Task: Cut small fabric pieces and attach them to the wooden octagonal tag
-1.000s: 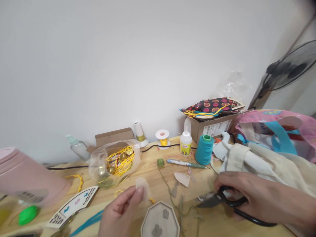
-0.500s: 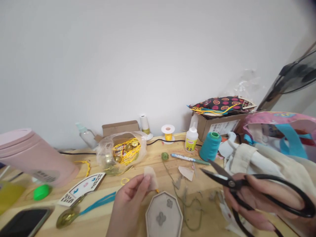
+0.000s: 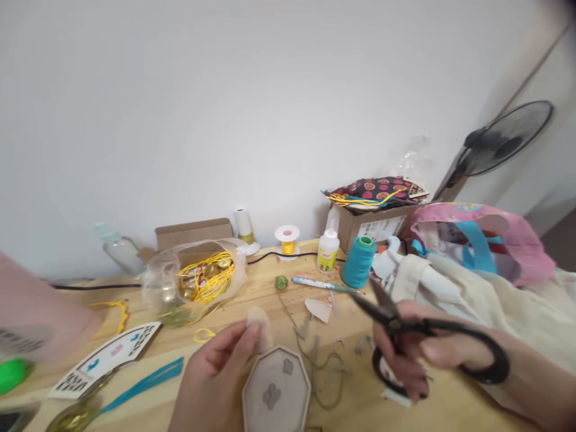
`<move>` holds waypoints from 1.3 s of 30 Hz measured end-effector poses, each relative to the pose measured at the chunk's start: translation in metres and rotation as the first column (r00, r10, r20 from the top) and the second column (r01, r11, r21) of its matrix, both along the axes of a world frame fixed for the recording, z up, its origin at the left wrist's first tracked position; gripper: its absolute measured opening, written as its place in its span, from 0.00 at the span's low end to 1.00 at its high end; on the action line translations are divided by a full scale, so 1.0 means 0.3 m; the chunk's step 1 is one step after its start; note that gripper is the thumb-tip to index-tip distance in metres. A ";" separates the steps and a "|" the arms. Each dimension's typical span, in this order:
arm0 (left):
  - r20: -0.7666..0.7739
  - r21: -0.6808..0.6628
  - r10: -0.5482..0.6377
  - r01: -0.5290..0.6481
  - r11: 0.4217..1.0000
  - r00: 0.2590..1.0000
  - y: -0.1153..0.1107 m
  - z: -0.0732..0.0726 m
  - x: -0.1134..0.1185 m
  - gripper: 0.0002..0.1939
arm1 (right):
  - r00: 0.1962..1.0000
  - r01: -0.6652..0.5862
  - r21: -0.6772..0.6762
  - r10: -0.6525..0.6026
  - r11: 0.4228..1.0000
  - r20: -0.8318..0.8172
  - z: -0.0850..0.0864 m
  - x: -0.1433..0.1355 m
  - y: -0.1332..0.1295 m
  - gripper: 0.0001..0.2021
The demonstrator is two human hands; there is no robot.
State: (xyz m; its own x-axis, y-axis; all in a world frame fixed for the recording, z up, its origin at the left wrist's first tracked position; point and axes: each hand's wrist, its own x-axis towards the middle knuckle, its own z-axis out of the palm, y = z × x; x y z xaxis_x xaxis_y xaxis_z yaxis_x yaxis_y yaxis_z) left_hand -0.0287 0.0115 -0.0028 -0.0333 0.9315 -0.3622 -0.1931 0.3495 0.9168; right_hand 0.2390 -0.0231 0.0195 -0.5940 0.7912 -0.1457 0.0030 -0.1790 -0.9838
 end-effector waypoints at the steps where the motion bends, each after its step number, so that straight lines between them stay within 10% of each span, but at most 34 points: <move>1: -0.005 -0.016 0.005 -0.005 1.000 1.000 -0.004 0.006 0.005 0.15 | 1.000 -0.015 -0.023 0.015 1.000 -0.014 -0.019 -0.012 -0.004 0.23; 9: -0.053 -0.023 0.025 -0.026 0.999 0.998 -0.009 0.024 0.031 0.17 | 0.932 0.342 0.122 -0.320 0.932 -0.168 0.037 0.023 0.027 0.13; 12: -0.049 -0.032 0.032 -0.034 0.999 0.998 -0.005 0.019 0.025 0.17 | 0.895 0.390 0.311 -0.436 0.867 0.092 0.099 0.054 0.014 0.10; 15: -0.100 -0.011 -0.022 0.021 1.000 0.995 -0.005 0.015 0.020 0.16 | 0.652 0.157 0.524 -0.486 0.837 0.582 0.089 0.058 -0.020 0.05; 19: -0.182 0.019 -0.099 0.104 0.994 0.978 -0.005 0.007 0.017 0.13 | 0.309 -0.078 0.582 -0.535 0.810 0.786 0.009 0.036 -0.056 0.09; 24: -0.166 -0.005 -0.074 0.074 0.997 0.983 -0.005 0.003 0.017 0.14 | 0.468 -0.055 0.570 -0.483 0.820 0.740 0.010 0.017 -0.057 0.07; 30: -0.147 0.005 -0.063 0.065 0.998 0.987 -0.011 0.013 0.019 0.16 | 0.424 -0.024 0.704 -0.630 0.710 0.650 0.062 -0.020 -0.045 0.10; 39: -0.179 0.009 -0.089 0.092 0.996 0.980 -0.008 0.010 0.022 0.15 | 0.436 -0.225 0.677 -0.549 0.700 0.713 -0.070 -0.171 -0.015 0.15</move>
State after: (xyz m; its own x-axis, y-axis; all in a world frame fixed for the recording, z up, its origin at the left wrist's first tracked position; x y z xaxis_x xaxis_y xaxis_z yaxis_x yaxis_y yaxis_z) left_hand -0.0220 0.0091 0.0003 -0.0110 0.9397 -0.3419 0.0062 0.3420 0.9397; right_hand 0.1877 -0.0275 -0.0014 -0.3101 0.9468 0.0859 0.8990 0.3214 -0.2976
